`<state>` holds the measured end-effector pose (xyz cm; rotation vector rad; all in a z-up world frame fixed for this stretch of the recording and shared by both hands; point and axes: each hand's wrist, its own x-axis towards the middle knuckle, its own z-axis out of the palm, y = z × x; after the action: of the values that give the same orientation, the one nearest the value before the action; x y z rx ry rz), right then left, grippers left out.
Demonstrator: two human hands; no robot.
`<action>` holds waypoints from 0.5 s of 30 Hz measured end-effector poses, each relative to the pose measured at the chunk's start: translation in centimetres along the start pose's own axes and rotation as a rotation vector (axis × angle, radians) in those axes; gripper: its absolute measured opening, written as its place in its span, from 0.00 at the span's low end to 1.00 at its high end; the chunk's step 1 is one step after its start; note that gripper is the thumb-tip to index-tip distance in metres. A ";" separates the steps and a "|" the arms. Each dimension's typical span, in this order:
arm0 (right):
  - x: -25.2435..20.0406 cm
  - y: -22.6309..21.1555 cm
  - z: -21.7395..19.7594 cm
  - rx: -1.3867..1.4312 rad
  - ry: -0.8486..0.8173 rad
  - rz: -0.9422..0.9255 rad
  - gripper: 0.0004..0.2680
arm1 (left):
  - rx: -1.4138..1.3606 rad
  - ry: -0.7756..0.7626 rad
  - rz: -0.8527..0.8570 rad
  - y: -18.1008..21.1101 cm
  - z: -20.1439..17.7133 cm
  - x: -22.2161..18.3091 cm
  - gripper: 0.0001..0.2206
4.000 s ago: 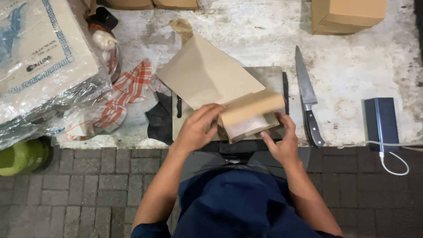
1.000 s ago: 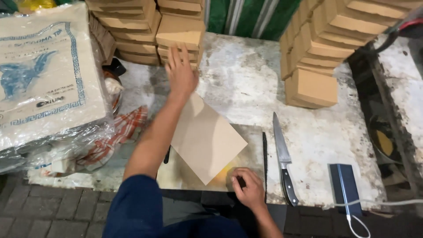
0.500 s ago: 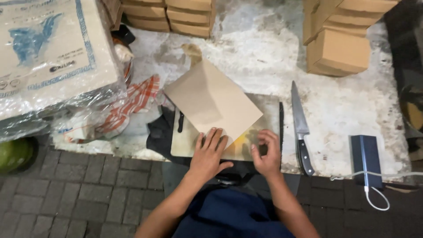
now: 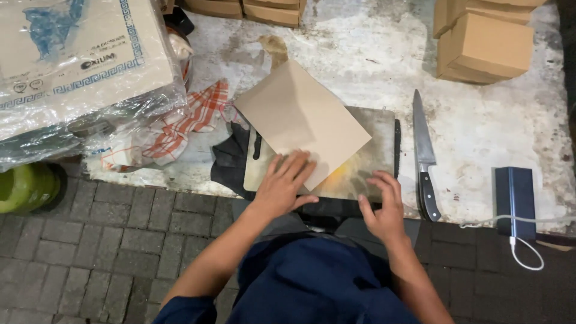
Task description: Folding paper liners and inserting them into cardboard boxes for food packaging, occasionally using a knife to trim the paper.
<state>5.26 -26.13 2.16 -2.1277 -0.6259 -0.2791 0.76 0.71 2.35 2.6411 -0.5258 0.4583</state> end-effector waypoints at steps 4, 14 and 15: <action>1.2 -0.9 -0.5 -0.044 -0.061 0.063 0.12 | 0.077 -0.098 -0.120 0.7 1.0 0.0 0.43; 0.2 0.4 -0.3 0.058 0.082 0.025 0.09 | 0.153 0.143 -0.040 2.3 4.0 -1.7 0.26; 0.2 0.6 -0.3 0.057 0.084 0.028 0.09 | 0.151 0.141 -0.037 2.7 3.6 -1.7 0.26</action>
<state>5.72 -26.60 2.02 -2.0574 -0.5479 -0.3299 -0.98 -2.65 -0.51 2.7294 -0.4121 0.6913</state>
